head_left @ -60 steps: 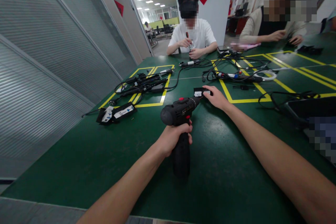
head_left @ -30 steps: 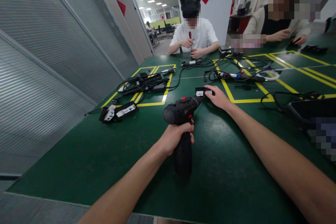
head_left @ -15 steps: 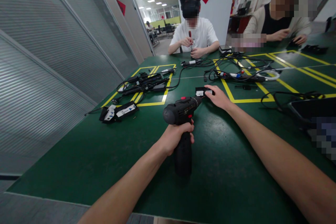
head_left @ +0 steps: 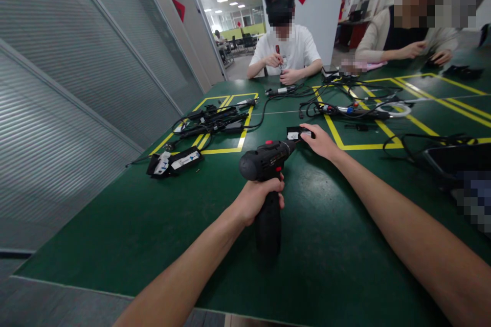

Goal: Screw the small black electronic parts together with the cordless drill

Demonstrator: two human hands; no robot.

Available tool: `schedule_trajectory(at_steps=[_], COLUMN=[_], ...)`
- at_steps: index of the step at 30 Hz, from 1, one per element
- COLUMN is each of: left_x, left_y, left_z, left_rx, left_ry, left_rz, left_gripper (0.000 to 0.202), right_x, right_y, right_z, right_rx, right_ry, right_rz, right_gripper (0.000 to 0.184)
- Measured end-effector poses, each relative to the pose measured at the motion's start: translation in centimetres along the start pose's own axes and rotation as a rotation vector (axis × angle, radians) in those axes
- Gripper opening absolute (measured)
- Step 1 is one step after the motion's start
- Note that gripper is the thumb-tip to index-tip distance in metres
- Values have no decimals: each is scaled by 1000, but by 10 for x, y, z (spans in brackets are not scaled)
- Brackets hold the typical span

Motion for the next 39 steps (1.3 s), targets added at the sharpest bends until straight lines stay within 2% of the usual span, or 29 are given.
schedule_trajectory(at_steps=[39], left_x=[-1], left_y=[0], left_z=[2], left_rx=[-20], left_ry=[-9], left_rz=[14], left_gripper=[24], right_x=[1], right_y=[2], right_z=[0], right_rx=[-11], right_ry=[-4], right_rz=[-16], right_gripper=[43])
Point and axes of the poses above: each hand's wrist, its own x-axis towards the middle knuckle, its own y-axis out of the back of the hand, z = x × y, the point moved 4 cm from there along x, towards the middle knuckle, and after that the axes turned 13 degrees about -y, right-handed, at the moved point
